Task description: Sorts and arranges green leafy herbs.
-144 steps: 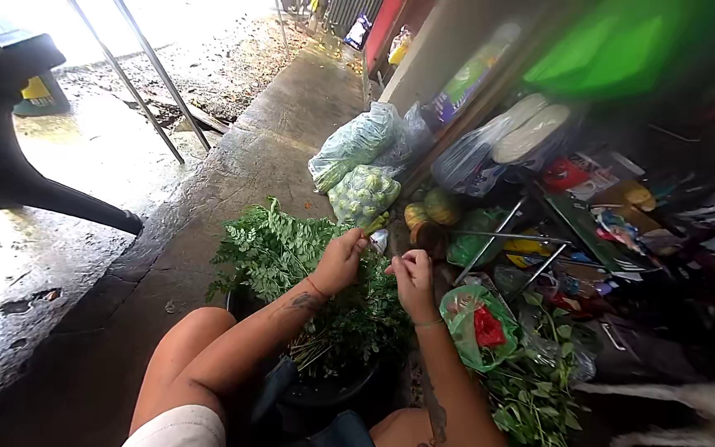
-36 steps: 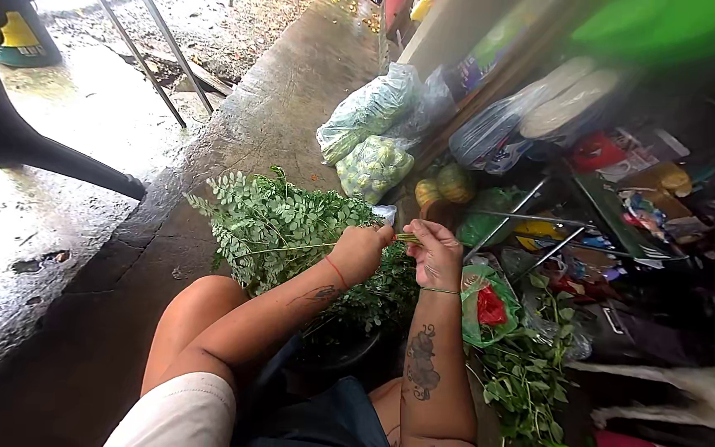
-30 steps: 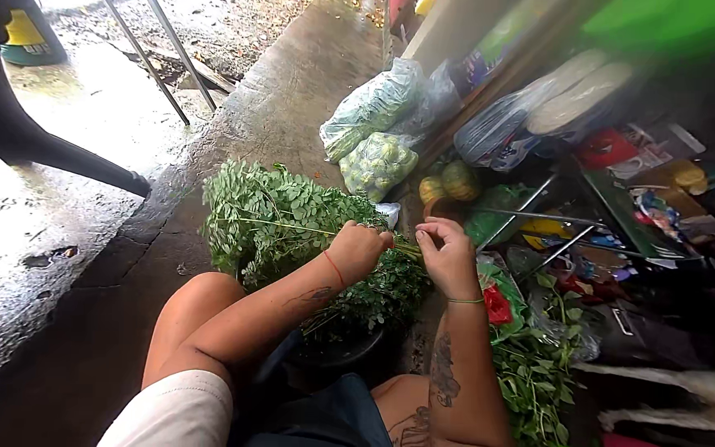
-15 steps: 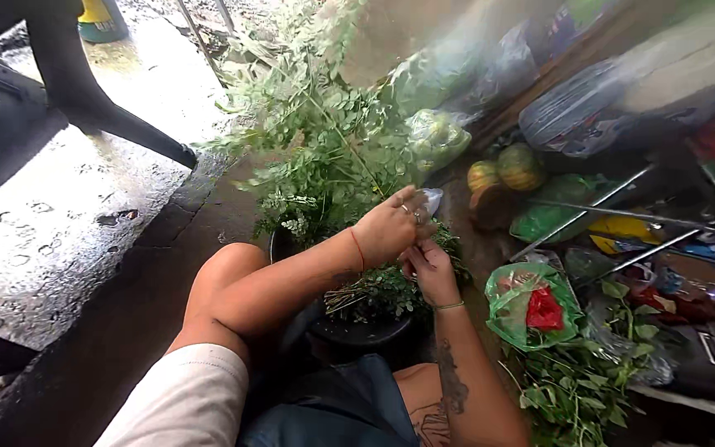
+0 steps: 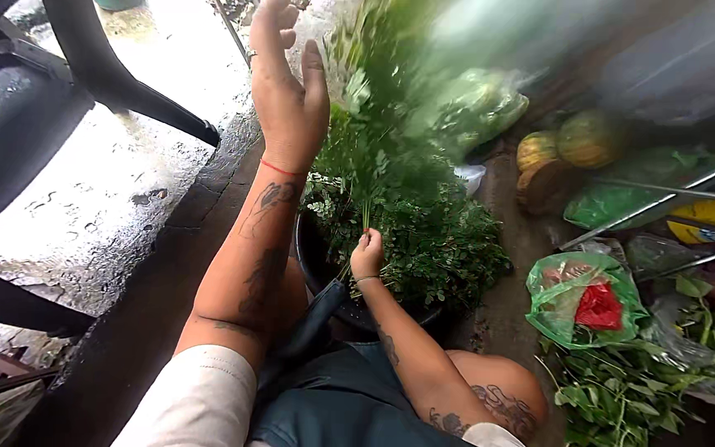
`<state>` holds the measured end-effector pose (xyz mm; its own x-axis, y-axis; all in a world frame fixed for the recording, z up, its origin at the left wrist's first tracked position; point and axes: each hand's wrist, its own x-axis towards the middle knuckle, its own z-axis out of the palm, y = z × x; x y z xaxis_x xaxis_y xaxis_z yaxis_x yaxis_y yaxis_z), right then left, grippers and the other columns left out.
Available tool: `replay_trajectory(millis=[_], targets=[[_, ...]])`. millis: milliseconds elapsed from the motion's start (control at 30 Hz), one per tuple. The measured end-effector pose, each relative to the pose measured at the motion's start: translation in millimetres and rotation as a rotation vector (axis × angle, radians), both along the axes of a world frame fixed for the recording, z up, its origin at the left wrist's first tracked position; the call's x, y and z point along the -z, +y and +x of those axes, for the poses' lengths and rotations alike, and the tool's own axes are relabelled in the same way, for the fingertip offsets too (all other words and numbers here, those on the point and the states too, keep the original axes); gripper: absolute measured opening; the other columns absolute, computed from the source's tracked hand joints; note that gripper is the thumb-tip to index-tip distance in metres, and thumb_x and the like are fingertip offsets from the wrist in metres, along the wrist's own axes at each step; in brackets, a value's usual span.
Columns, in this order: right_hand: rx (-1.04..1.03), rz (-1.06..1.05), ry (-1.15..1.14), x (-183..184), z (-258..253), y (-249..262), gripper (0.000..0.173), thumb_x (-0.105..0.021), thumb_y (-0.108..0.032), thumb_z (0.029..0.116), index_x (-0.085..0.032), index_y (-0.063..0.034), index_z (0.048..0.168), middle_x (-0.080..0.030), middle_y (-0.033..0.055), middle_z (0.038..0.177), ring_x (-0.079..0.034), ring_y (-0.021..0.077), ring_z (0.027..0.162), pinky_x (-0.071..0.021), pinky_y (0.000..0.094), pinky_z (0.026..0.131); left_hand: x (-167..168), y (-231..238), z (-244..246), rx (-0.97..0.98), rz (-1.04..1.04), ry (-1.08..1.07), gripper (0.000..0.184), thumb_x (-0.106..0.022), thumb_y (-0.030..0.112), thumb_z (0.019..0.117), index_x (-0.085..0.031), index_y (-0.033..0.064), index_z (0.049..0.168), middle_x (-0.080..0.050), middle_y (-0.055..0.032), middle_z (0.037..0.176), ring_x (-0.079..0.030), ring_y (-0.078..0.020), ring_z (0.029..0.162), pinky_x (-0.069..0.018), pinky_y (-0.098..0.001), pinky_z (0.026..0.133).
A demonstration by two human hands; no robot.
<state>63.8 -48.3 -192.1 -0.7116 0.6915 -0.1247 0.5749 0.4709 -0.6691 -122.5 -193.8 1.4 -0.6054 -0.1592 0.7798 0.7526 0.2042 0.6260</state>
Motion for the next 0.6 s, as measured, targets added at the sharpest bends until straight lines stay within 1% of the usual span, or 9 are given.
replay_trajectory(millis=[100,133,167,233,333,433,500,533,600], targets=[[-0.052,-0.156,-0.323,33.6,-4.9,-10.1,0.039,-0.041,-0.015,0.1100,-0.049,0.0028,0.144,-0.062,0.0250,0.135,-0.061,0.0355,0.127,-0.0470,0.0487,0.109,2.2,-7.3,-5.7,0.011,0.021,-0.043,0.038,-0.052,0.010,0.0987,-0.051,-0.0118,0.130,-0.065,-0.0229,0.122,-0.066,-0.0243,0.110,-0.0550,-0.0357,0.090],[-0.071,-0.202,-0.375,41.5,-7.1,-10.0,0.040,-0.041,-0.016,0.1105,-0.048,0.0027,0.145,-0.062,0.0248,0.136,-0.061,0.0350,0.128,-0.0465,0.0484,0.110,2.6,-9.0,-6.8,0.017,0.032,-0.073,0.038,-0.052,0.010,0.0987,-0.050,-0.0110,0.131,-0.065,-0.0221,0.122,-0.066,-0.0232,0.109,-0.0549,-0.0349,0.089],[-0.097,-0.243,-0.390,47.9,-10.1,-9.1,0.040,-0.040,-0.017,0.1110,-0.049,0.0030,0.145,-0.063,0.0247,0.133,-0.062,0.0344,0.124,-0.0477,0.0480,0.108,2.6,-10.9,-8.0,0.024,0.041,-0.116,0.039,-0.052,0.011,0.0986,-0.050,-0.0101,0.131,-0.064,-0.0210,0.123,-0.066,-0.0220,0.108,-0.0556,-0.0341,0.088],[-0.154,-0.293,-0.349,53.9,-16.6,-8.0,0.039,-0.038,-0.020,0.1125,-0.053,0.0044,0.138,-0.068,0.0218,0.113,-0.068,0.0313,0.105,-0.0534,0.0457,0.097,3.8,-14.5,-11.4,0.036,0.071,-0.204,0.040,-0.053,0.013,0.0978,-0.048,-0.0080,0.132,-0.063,-0.0190,0.124,-0.067,-0.0196,0.104,-0.0568,-0.0324,0.085],[-0.122,-0.271,-0.117,45.2,-17.6,-13.7,0.036,-0.037,-0.016,0.1124,-0.055,0.0069,0.133,-0.067,0.0176,0.096,-0.067,0.0267,0.087,-0.0554,0.0417,0.086,7.2,-16.7,-15.9,0.064,0.133,-0.280,0.038,-0.053,0.011,0.0971,-0.048,-0.0077,0.130,-0.062,-0.0181,0.122,-0.067,-0.0162,0.099,-0.0575,-0.0293,0.082],[-0.061,-0.182,0.126,59.6,-9.5,-20.1,0.035,-0.035,-0.012,0.1110,-0.054,0.0076,0.133,-0.065,0.0167,0.093,-0.065,0.0250,0.084,-0.0558,0.0405,0.082,9.2,-14.4,-18.3,0.026,0.194,-0.278,0.028,-0.054,0.009,0.0958,-0.051,-0.0059,0.120,-0.065,-0.0141,0.107,-0.068,-0.0135,0.091,-0.0567,-0.0287,0.079],[-0.053,-0.126,0.159,84.8,-0.5,-23.5,0.036,-0.036,-0.012,0.1099,-0.054,0.0087,0.133,-0.067,0.0184,0.094,-0.067,0.0271,0.086,-0.0562,0.0426,0.084,10.4,-12.0,-17.5,0.009,0.203,-0.266,0.025,-0.054,0.009,0.0955,-0.052,-0.0051,0.116,-0.065,-0.0124,0.101,-0.067,-0.0129,0.088,-0.0560,-0.0292,0.079],[-0.057,-0.107,0.118,98.6,4.2,-24.1,0.037,-0.036,-0.012,0.1093,-0.054,0.0091,0.134,-0.069,0.0197,0.097,-0.069,0.0291,0.090,-0.0567,0.0443,0.087,11.2,-10.3,-17.2,0.002,0.197,-0.255,0.025,-0.054,0.009,0.0957,-0.052,-0.0054,0.116,-0.064,-0.0123,0.100,-0.067,-0.0126,0.087,-0.0564,-0.0291,0.078],[-0.098,-0.128,-0.148,111.5,8.9,-22.4,0.038,-0.038,-0.016,0.1104,-0.055,0.0070,0.136,-0.070,0.0232,0.115,-0.068,0.0335,0.110,-0.0528,0.0480,0.100,14.2,-6.7,-17.2,-0.006,0.172,-0.236,0.024,-0.054,0.008,0.0960,-0.053,-0.0057,0.115,-0.065,-0.0121,0.097,-0.067,-0.0126,0.085,-0.0565,-0.0286,0.077]])
